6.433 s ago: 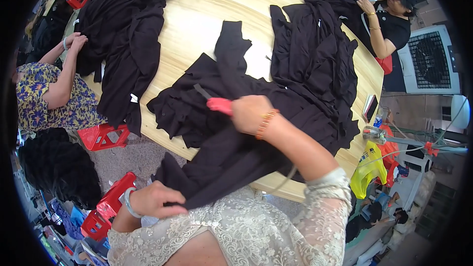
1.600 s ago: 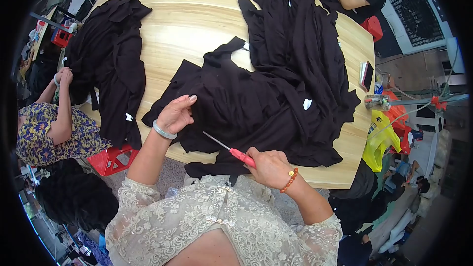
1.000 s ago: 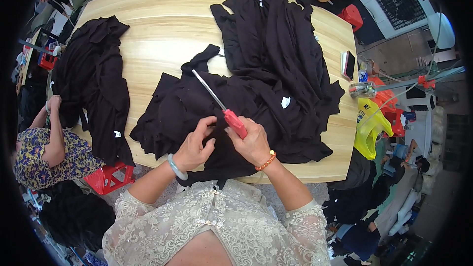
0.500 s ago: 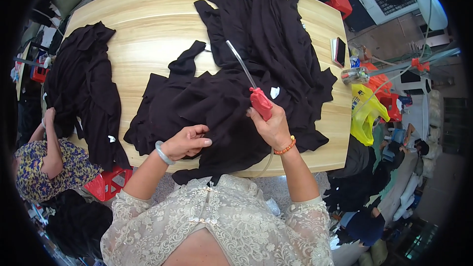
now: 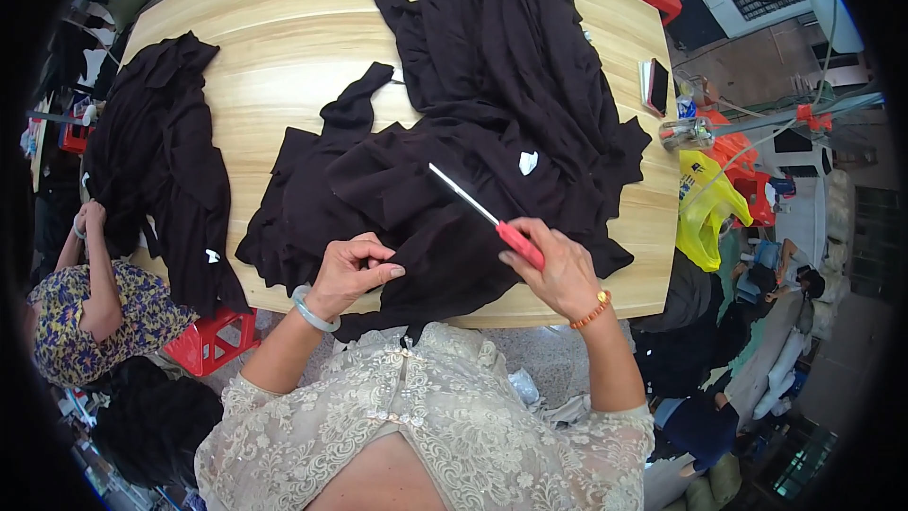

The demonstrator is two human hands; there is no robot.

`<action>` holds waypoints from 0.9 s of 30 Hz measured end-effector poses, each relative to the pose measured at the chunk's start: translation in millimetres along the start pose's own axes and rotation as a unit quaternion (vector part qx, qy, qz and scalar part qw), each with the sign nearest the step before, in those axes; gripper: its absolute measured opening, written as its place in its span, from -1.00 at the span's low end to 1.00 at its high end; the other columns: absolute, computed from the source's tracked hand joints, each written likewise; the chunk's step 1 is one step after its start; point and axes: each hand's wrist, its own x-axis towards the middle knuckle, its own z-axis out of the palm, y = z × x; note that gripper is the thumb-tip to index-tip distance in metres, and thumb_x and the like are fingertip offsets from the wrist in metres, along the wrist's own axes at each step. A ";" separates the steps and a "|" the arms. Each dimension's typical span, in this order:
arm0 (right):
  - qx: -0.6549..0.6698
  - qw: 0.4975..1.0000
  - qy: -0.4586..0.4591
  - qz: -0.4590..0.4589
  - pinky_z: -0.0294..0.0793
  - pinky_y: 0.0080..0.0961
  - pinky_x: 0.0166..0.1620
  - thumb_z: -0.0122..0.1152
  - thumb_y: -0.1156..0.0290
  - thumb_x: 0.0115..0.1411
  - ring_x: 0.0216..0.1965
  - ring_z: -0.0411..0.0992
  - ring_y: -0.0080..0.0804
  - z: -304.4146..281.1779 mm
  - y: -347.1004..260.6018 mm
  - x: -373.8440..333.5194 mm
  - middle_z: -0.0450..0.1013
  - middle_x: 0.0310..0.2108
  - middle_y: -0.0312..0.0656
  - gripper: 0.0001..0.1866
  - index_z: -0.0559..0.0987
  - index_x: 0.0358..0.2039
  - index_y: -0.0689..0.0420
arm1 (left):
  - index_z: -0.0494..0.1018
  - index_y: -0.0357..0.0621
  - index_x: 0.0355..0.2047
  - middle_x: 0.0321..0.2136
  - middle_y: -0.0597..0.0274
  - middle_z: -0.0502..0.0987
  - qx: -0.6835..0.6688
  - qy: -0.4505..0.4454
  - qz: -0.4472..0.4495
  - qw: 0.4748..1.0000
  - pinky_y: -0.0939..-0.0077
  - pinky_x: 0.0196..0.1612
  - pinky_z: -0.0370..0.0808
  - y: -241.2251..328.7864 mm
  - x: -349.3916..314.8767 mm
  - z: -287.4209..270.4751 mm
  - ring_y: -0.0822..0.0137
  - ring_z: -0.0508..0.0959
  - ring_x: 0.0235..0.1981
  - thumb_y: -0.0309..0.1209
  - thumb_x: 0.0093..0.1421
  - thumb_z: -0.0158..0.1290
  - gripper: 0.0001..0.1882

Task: Trimming excess fabric from black garments using scissors.

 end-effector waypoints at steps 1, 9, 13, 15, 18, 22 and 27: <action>-0.013 1.000 -0.023 0.003 0.47 -0.29 -0.20 0.31 0.22 0.12 -0.24 0.49 -0.01 -4.4 -0.6 -8.4 0.50 -0.28 -0.05 -0.62 0.47 -0.07 0.02 | 0.60 -0.31 -0.38 -0.57 0.45 0.33 0.010 0.012 -0.001 1.000 0.71 -0.45 0.23 0.3 -0.9 2.6 0.62 0.26 -0.53 -0.59 -0.01 0.28 -0.85; -0.099 0.979 -0.174 -0.036 0.41 -0.24 -0.38 0.27 0.11 0.11 -0.47 0.48 -0.05 -13.7 -14.8 -56.0 0.49 -0.56 -0.11 -0.71 0.55 -0.30 0.05 | 0.58 -0.31 -0.44 -0.61 0.43 0.32 0.082 0.075 0.046 0.993 0.71 -0.48 0.22 -7.0 4.7 6.3 0.62 0.25 -0.57 -0.60 -0.01 0.23 -0.91; -0.117 0.978 -0.168 -0.040 0.42 -0.20 -0.42 0.24 0.07 0.14 -0.52 0.48 -0.02 -12.6 -18.2 -55.3 0.47 -0.63 -0.07 -0.68 0.55 -0.34 0.08 | 0.57 -0.32 -0.44 -0.63 0.42 0.32 0.122 0.086 0.058 0.987 0.70 -0.50 0.21 -0.2 2.8 8.0 0.62 0.23 -0.60 -0.60 -0.01 0.22 -0.91; -0.104 0.981 -0.154 -0.052 0.45 -0.20 -0.42 0.23 0.06 0.14 -0.54 0.49 -0.02 -10.9 -19.5 -51.7 0.46 -0.66 -0.06 -0.67 0.56 -0.36 0.10 | 0.57 -0.32 -0.44 -0.64 0.42 0.31 0.120 0.085 0.059 0.987 0.70 -0.50 0.21 -3.0 2.8 6.4 0.62 0.23 -0.61 -0.60 -0.01 0.21 -0.92; -0.116 0.977 -0.176 -0.042 0.46 -0.22 -0.40 0.24 0.09 0.15 -0.51 0.50 -0.04 -8.2 -20.5 -49.7 0.48 -0.61 -0.06 -0.69 0.55 -0.33 0.10 | 0.57 -0.32 -0.44 -0.62 0.42 0.32 0.119 0.079 0.068 0.987 0.71 -0.50 0.21 -2.7 1.2 4.0 0.63 0.24 -0.61 -0.60 0.00 0.21 -0.92; 0.035 0.990 -0.125 -0.055 0.49 -0.35 -0.28 0.32 0.33 0.09 -0.35 0.52 -0.10 0.7 -23.9 -31.9 0.52 -0.36 -0.10 -0.67 0.54 -0.13 0.10 | 0.56 -0.29 -0.41 -0.39 0.35 0.42 0.099 0.061 0.079 0.990 0.75 -0.46 0.28 3.4 -4.9 16.0 0.62 0.36 -0.48 -0.63 0.01 0.22 -0.89; 0.240 0.960 -0.058 -0.129 0.49 -0.42 -0.15 0.33 0.50 0.05 -0.21 0.53 -0.19 51.5 -40.7 4.1 0.51 -0.21 -0.06 -0.56 0.47 -0.02 0.17 | 0.54 -0.31 -0.34 -0.48 0.16 0.56 0.191 0.020 0.140 0.971 0.63 -0.39 0.44 13.9 2.5 46.2 0.53 0.53 -0.45 -0.57 0.09 0.16 -0.89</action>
